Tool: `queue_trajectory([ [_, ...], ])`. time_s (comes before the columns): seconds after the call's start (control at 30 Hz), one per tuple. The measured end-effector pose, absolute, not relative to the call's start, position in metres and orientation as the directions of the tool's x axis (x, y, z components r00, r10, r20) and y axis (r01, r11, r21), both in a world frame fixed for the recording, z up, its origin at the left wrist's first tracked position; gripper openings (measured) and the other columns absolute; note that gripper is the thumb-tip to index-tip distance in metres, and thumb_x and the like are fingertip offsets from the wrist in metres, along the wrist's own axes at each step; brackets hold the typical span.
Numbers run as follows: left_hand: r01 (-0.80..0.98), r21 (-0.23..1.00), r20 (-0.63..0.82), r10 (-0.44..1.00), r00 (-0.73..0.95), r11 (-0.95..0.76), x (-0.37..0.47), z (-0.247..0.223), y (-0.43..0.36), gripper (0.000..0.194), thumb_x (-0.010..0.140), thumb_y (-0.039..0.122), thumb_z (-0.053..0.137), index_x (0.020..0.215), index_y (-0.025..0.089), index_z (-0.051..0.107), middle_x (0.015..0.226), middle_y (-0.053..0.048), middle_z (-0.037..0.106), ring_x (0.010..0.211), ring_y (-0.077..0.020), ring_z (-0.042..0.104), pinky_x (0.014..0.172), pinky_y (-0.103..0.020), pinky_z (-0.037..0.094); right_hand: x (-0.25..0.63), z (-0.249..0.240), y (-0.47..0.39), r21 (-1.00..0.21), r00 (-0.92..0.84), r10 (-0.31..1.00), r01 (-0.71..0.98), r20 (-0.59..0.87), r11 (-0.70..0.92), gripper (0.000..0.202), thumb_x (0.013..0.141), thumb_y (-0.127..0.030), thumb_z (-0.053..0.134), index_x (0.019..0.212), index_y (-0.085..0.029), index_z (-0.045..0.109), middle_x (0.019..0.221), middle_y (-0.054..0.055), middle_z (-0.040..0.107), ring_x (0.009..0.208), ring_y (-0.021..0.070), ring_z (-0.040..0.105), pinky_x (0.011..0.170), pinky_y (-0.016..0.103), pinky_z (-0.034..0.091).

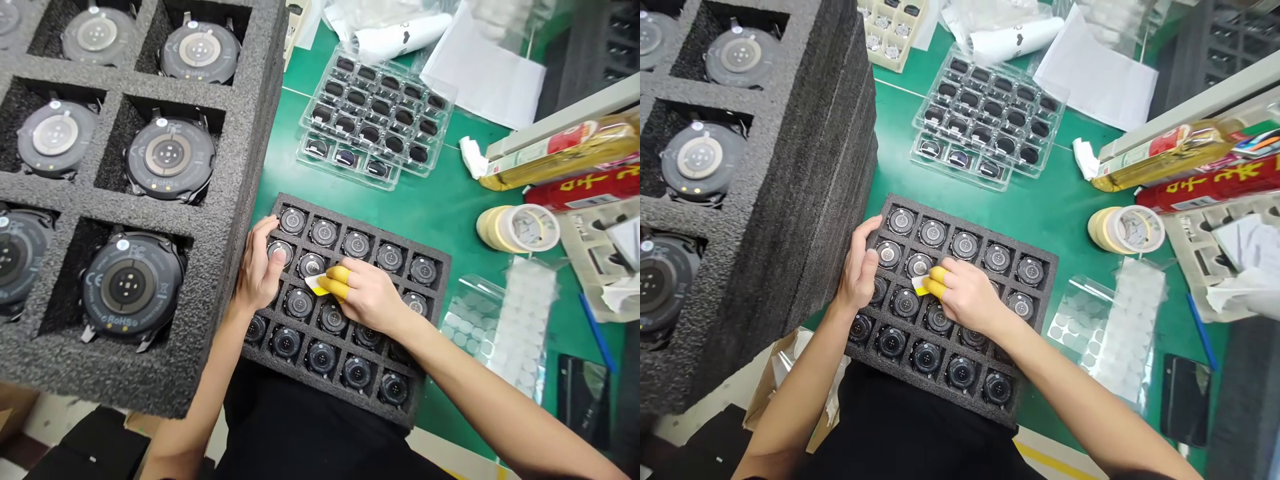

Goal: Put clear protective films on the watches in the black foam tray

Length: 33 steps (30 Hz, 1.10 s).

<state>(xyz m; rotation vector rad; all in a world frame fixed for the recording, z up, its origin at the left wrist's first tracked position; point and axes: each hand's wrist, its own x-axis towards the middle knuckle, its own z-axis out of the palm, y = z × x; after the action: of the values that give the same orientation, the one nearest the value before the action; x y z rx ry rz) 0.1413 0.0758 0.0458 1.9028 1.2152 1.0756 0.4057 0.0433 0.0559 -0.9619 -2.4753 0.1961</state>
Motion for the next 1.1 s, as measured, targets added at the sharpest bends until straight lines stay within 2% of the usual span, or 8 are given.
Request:
queue_trajectory([
  [0.23, 0.46, 0.7, 0.378, 0.83, 0.411, -0.546, 0.134, 0.079, 0.024, 0.085, 0.113, 0.072, 0.037, 0.177, 0.018, 0.024, 0.178, -0.028, 0.04, 0.172, -0.0404, 0.035, 0.137, -0.066, 0.037, 0.373, 0.062, 0.067, -0.358, -0.539, 0.716, 0.625, 0.444, 0.693, 0.023, 0.11, -0.017, 0.055, 0.119, -0.021, 0.076, 0.103, 0.008, 0.075, 0.091, 0.0219, 0.067, 0.077, 0.034, 0.057],
  [0.4, 0.568, 0.652, 0.28, 0.856, 0.435, -0.502, 0.109, 0.064, -0.032, 0.089, 0.111, 0.066, 0.05, 0.178, 0.013, 0.024, 0.175, -0.03, 0.044, 0.171, -0.0429, 0.036, 0.132, -0.065, 0.045, 0.345, 0.061, 0.085, -0.166, -0.638, 0.664, 0.661, 0.388, 0.732, 0.026, 0.108, -0.013, 0.053, 0.107, -0.018, 0.079, 0.094, 0.009, 0.072, 0.086, 0.0237, 0.059, 0.069, 0.036, 0.049],
  [0.53, 0.604, 0.581, 0.391, 0.838, 0.38, -0.545, 0.09, 0.039, -0.064, 0.079, 0.112, 0.058, 0.051, 0.173, 0.011, 0.036, 0.163, -0.029, 0.06, 0.163, -0.0425, 0.05, 0.126, -0.063, 0.051, 0.347, 0.064, 0.079, -0.073, -0.755, 0.573, 0.583, 0.317, 0.809, 0.026, 0.107, -0.012, 0.056, 0.095, -0.02, 0.077, 0.087, 0.008, 0.071, 0.086, 0.0232, 0.055, 0.067, 0.038, 0.042],
  [0.63, 0.635, 0.529, 0.485, 0.815, 0.318, -0.563, 0.085, 0.017, -0.074, 0.071, 0.109, 0.055, 0.054, 0.164, 0.011, 0.051, 0.151, -0.027, 0.071, 0.151, -0.0428, 0.063, 0.123, -0.062, 0.054, 0.353, 0.068, 0.065, -0.175, -0.723, 0.616, 0.594, 0.313, 0.785, 0.021, 0.107, -0.014, 0.057, 0.103, -0.021, 0.077, 0.092, 0.009, 0.073, 0.087, 0.0234, 0.058, 0.068, 0.038, 0.044],
  [0.73, 0.689, 0.459, 0.605, 0.765, 0.22, -0.561, 0.088, -0.001, -0.076, 0.057, 0.106, 0.051, 0.057, 0.15, 0.016, 0.065, 0.137, -0.021, 0.08, 0.135, -0.04, 0.074, 0.115, -0.056, 0.06, 0.348, 0.071, 0.044, -0.392, -0.614, 0.712, 0.596, 0.341, 0.701, 0.021, 0.112, -0.021, 0.055, 0.114, -0.021, 0.075, 0.098, 0.009, 0.074, 0.085, 0.0217, 0.063, 0.07, 0.035, 0.05],
  [0.87, 0.724, 0.426, 0.66, 0.734, 0.162, -0.543, 0.096, -0.008, -0.073, 0.048, 0.106, 0.051, 0.054, 0.133, 0.017, 0.073, 0.13, -0.019, 0.082, 0.129, -0.0386, 0.076, 0.109, -0.052, 0.063, 0.326, 0.069, 0.029, -0.654, -0.557, 0.817, 0.563, 0.151, 0.504, 0.023, 0.116, -0.031, 0.053, 0.109, -0.021, 0.073, 0.097, 0.007, 0.074, 0.085, 0.0197, 0.068, 0.076, 0.032, 0.055],
  [1.0, 0.738, 0.422, 0.682, 0.72, 0.124, -0.526, 0.101, -0.002, -0.071, 0.042, 0.108, 0.049, 0.048, 0.124, 0.019, 0.073, 0.129, -0.019, 0.081, 0.125, -0.0367, 0.077, 0.105, -0.052, 0.064, 0.312, 0.058, 0.037, -0.59, -0.524, 0.852, 0.682, 0.017, 0.431, 0.03, 0.114, -0.033, 0.053, 0.09, -0.021, 0.067, 0.088, 0.007, 0.067, 0.074, 0.0205, 0.061, 0.069, 0.034, 0.047],
  [1.1, 0.763, 0.41, 0.685, 0.721, 0.104, -0.499, 0.103, 0.0, -0.071, 0.042, 0.11, 0.049, 0.045, 0.121, 0.018, 0.071, 0.125, -0.02, 0.08, 0.123, -0.0368, 0.077, 0.104, -0.053, 0.064, 0.311, 0.053, 0.039, -0.521, -0.464, 0.884, 0.741, 0.06, 0.424, 0.025, 0.109, -0.028, 0.056, 0.086, -0.022, 0.064, 0.088, 0.007, 0.064, 0.071, 0.0201, 0.056, 0.067, 0.034, 0.043],
])
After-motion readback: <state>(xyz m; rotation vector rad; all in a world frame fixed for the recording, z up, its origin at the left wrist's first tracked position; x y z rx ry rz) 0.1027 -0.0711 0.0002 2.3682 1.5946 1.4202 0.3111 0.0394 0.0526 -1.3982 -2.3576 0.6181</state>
